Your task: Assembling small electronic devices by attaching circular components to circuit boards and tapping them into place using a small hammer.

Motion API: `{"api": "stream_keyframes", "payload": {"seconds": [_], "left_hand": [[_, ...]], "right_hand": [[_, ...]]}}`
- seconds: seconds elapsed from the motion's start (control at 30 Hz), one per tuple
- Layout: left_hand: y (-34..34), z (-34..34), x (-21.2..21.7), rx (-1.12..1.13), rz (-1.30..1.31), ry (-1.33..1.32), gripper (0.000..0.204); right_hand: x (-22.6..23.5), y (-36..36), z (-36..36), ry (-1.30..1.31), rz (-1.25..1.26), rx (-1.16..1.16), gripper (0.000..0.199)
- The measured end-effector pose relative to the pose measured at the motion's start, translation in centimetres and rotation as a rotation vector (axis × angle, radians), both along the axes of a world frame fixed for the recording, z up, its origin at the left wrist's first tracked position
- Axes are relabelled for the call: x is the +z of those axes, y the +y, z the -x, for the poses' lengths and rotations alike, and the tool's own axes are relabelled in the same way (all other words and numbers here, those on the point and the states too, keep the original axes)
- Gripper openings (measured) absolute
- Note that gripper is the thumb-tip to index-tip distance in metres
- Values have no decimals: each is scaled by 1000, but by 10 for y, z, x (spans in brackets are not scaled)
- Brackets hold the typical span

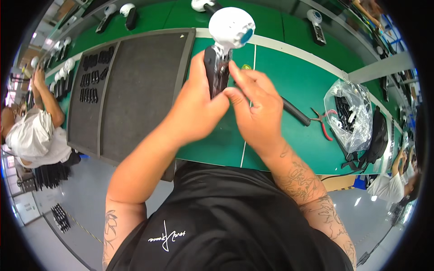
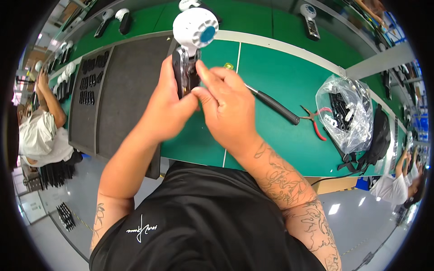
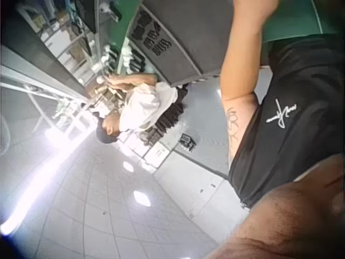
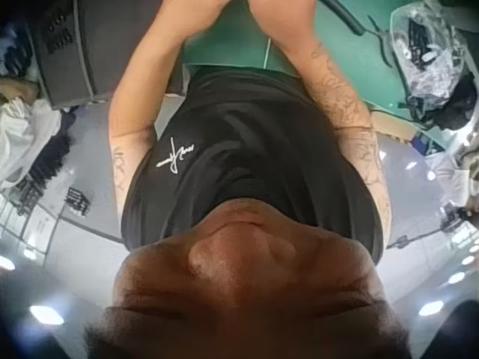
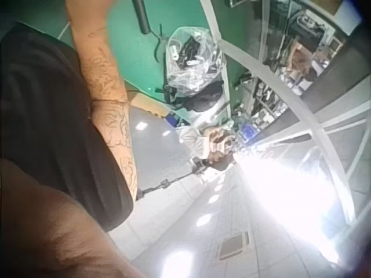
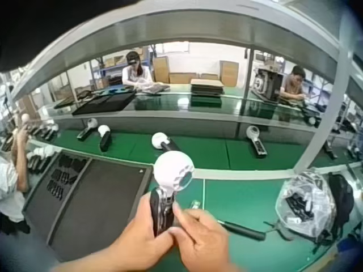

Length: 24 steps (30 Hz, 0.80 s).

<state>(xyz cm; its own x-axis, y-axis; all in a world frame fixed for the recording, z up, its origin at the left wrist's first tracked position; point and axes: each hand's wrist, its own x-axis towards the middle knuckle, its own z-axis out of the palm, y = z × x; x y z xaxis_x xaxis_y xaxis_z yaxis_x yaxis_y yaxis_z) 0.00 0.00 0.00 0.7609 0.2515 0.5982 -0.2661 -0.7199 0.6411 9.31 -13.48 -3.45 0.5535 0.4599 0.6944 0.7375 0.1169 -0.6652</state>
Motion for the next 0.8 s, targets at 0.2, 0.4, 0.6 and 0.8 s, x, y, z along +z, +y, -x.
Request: {"api": "stream_keyframes", "payload": {"seconds": [0.2, 0.4, 0.6, 0.8], "left_hand": [[19, 6, 20, -495, 931, 224, 65], [14, 22, 26, -488, 934, 202, 63], [5, 30, 26, -395, 809, 200, 64], [-1, 32, 12, -332, 803, 218, 64]], "right_hand": [[-8, -29, -50, -375, 384, -352, 35], [-4, -47, -41, -5, 675, -308, 21], [48, -85, 28, 28, -509, 4, 38], [31, -45, 9, -421, 13, -122, 38]]}}
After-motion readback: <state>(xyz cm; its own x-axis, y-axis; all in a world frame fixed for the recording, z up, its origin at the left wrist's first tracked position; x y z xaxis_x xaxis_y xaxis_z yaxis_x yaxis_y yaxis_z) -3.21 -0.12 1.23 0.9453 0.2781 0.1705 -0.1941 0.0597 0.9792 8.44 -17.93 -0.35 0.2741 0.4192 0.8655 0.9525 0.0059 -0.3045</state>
